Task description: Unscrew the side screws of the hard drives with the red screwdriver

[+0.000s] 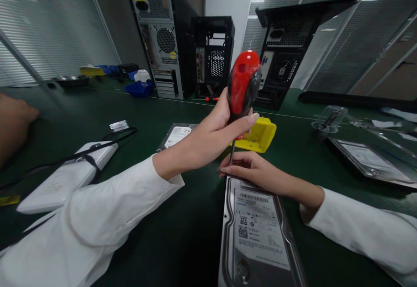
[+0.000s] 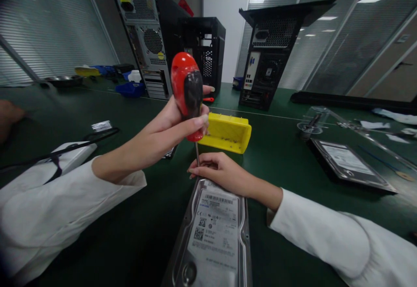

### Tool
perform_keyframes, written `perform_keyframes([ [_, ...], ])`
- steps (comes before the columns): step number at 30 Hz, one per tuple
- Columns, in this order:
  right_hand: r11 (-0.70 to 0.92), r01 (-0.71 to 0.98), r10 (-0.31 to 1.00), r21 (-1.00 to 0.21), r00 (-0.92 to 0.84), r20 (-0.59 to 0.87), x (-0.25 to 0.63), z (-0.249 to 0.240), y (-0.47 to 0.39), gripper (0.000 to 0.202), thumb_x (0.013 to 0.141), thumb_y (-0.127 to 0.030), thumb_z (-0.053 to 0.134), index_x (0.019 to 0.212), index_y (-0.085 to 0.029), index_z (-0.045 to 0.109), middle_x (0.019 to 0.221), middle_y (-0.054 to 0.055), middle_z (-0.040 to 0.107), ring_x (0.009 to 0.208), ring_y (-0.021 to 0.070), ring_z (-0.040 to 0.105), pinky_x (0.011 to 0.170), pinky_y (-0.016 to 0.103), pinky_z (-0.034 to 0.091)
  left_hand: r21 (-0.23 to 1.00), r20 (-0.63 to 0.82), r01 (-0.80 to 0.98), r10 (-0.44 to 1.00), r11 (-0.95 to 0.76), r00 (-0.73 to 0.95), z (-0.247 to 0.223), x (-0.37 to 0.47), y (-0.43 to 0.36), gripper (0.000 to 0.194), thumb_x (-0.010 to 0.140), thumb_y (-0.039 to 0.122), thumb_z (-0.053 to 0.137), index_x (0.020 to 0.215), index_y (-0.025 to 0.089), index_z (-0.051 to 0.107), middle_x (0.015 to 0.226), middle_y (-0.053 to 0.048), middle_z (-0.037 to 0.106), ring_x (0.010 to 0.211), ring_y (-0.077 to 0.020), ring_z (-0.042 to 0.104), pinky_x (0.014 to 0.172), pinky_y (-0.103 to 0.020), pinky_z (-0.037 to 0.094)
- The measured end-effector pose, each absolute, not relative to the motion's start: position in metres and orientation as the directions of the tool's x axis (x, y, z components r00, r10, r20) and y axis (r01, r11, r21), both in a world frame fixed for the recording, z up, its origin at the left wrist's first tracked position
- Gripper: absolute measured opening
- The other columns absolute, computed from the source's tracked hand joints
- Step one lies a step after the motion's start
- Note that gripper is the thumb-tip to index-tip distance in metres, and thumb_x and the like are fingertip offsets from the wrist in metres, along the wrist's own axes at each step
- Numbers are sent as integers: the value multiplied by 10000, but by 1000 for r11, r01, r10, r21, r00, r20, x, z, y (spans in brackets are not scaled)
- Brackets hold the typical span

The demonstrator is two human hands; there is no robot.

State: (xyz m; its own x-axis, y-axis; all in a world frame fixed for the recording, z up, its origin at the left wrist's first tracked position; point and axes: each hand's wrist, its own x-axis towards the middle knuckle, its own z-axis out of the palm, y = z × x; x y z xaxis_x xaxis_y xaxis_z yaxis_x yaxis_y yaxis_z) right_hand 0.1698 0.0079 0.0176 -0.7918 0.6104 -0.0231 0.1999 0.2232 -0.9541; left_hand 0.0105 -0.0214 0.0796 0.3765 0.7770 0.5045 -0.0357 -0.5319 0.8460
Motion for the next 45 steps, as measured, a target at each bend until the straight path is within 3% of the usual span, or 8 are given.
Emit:
perform_keyframes([
  [9,231,229,636,-946,-771,-32,167,19,6,156,822,-256,598,886,-114,612,877,41,642,762,102,596,676,218,468,870,491,-162,791,-465,365,78,18,-26,225,841,198,575,1025,214,445,869,14,559,898,-142,588,782,-269,506],
  [15,173,192,636,-966,-771,-40,167,16,8,177,824,-277,602,839,-105,564,833,35,632,735,78,582,659,189,450,830,558,-100,807,-549,193,70,18,-20,201,843,275,581,1015,226,490,937,19,570,913,-127,587,772,-229,506],
  [21,84,121,642,-989,-766,-39,169,9,9,177,825,-259,611,851,-124,498,825,32,639,763,77,601,666,180,448,807,582,-11,793,-590,181,73,13,-11,192,812,273,623,978,182,592,1045,-16,614,977,-176,604,786,-262,518],
  [28,67,129,664,-989,-746,-52,166,12,8,172,819,-253,617,850,-124,507,820,35,645,757,78,610,666,179,456,836,548,-177,779,-519,304,78,14,-14,291,870,121,501,1145,202,453,997,-12,654,1018,-172,626,895,-315,509],
  [33,96,132,659,-987,-751,-36,166,12,8,179,819,-267,615,847,-122,514,829,40,643,761,86,614,666,191,471,853,507,-94,769,-514,389,80,15,-19,226,876,122,468,1093,169,510,1003,-34,604,936,-144,608,833,-258,505],
  [37,131,153,655,-980,-755,-30,167,14,7,184,812,-266,621,840,-124,506,829,41,637,794,103,623,695,215,487,880,462,-74,809,-469,364,78,15,-22,267,882,189,492,1148,211,494,907,-7,577,843,-132,588,748,-251,497],
  [41,152,182,657,-972,-753,-39,166,15,7,201,805,-280,624,852,-126,502,850,57,652,787,116,629,682,234,496,888,451,-105,807,-447,380,76,15,-22,285,862,278,552,1136,240,483,965,-2,592,911,-157,590,770,-257,512],
  [45,145,172,666,-974,-745,-33,166,14,7,185,824,-267,603,832,-132,476,838,58,667,753,101,629,644,213,483,865,496,-82,822,-495,279,70,14,-15,324,860,240,552,1160,267,435,940,19,574,931,-151,597,830,-279,507],
])
